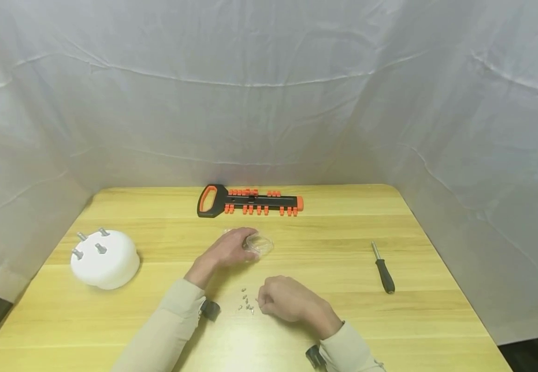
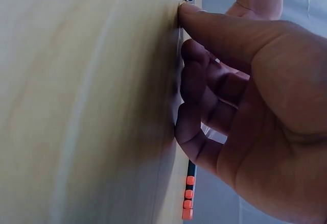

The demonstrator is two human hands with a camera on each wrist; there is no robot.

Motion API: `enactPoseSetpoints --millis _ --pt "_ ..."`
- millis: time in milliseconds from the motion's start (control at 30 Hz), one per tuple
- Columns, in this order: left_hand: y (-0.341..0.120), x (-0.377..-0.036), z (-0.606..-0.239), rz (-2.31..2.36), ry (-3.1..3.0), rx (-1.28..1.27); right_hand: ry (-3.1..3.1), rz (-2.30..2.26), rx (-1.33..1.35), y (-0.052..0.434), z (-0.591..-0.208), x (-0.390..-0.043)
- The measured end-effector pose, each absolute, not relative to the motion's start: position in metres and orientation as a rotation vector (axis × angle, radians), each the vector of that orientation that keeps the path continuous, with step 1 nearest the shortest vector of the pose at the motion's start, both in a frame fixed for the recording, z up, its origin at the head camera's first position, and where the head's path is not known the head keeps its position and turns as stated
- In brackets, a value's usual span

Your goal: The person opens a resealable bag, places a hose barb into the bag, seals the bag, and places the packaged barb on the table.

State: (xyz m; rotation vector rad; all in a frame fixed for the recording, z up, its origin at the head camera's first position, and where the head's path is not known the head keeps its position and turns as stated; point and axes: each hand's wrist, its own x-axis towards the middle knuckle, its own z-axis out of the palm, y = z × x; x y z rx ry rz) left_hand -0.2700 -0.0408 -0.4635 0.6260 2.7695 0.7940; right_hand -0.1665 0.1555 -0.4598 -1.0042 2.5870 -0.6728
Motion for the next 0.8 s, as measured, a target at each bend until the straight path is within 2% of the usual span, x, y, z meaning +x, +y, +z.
enactPoseSetpoints --millis 367,800 --pt "-0.041 -0.27 -0.464 0.794 2.767 0.623 2.62 -0.611 -1.024 0.158 -0.461 -0.166" --pt "-0.042 -0.271 -0.465 0.794 2.761 0.625 2.867 -0.804 -0.823 0.155 -0.457 -0.192"
